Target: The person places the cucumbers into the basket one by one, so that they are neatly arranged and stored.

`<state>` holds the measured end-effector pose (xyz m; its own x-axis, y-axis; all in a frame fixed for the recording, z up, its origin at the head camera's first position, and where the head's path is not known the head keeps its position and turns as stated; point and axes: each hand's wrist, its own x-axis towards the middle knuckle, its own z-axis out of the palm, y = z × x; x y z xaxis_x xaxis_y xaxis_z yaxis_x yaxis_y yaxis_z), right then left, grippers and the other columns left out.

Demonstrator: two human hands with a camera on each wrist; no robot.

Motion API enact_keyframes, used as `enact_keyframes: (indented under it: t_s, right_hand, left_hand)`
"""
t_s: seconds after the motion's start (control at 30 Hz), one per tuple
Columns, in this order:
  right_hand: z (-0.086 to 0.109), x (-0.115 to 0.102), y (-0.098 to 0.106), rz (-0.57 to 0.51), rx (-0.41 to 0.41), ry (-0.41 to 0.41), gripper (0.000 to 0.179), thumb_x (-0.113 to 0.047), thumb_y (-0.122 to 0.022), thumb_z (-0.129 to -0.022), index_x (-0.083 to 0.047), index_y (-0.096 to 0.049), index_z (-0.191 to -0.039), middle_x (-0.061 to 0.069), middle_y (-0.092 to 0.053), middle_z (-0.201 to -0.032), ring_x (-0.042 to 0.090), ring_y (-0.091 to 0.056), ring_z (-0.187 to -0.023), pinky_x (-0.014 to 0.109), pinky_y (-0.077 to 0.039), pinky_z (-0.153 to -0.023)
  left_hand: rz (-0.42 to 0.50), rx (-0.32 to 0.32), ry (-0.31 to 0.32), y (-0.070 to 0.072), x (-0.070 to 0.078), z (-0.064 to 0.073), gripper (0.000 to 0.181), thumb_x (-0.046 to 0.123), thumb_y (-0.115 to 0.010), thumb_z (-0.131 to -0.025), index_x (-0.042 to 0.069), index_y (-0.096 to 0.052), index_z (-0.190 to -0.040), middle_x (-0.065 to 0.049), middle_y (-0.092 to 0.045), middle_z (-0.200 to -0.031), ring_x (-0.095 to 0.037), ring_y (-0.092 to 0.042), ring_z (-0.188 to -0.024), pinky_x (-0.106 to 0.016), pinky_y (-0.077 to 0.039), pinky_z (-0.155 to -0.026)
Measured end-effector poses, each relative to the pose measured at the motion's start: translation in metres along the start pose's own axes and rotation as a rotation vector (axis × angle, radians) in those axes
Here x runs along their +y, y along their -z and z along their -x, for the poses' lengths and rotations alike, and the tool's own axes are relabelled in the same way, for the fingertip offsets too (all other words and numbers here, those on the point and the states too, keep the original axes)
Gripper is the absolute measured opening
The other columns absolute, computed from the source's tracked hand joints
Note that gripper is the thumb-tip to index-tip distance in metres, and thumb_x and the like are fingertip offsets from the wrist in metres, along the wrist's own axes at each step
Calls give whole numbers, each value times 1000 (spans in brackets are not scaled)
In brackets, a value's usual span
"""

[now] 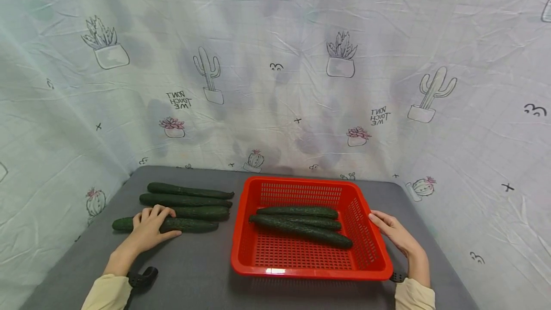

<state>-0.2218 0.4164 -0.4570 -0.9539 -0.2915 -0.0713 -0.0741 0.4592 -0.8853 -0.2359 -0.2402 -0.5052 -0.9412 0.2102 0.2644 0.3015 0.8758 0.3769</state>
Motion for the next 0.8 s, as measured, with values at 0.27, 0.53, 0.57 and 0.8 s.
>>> enact_keyframes:
  t_s: [0.27,0.53,0.57,0.8]
  right_hand:
    - [0,1,1,18,15,-9,50,-24,-35,-102,12,-31,-136,-13,-61,-108,7,-63,-95,23,-49,-79]
    - [0,1,0,17,15,-3,49,-23,-36,-102,12,-31,-136,-10,-61,-109,7,-63,-96,22,-49,-79]
    - [0,1,0,12,11,-6,50,-24,-35,-102,12,-31,-137,-10,-61,-110,7,-62,-96,22,-49,-79]
    - [0,1,1,-1,0,-4,49,-23,-35,-103,12,-31,-137,-11,-60,-110,6,-62,-97,22,-48,-80]
  left_hand:
    - [-67,18,-13,-4,-2,0,41,41,-72,-77,18,-55,-106,-12,-42,-112,-38,-33,-103,-64,-12,-92]
    - [-91,29,-39,-6,-6,1,43,45,-69,-78,19,-55,-108,-10,-43,-111,-40,-32,-107,-64,-14,-92]
    - [-90,29,-44,-6,-7,1,43,46,-69,-78,19,-54,-108,-9,-43,-111,-40,-33,-106,-64,-14,-92]
    - [-79,22,-50,-6,-9,2,44,50,-65,-80,20,-55,-111,-7,-42,-110,-36,-34,-104,-61,-20,-90]
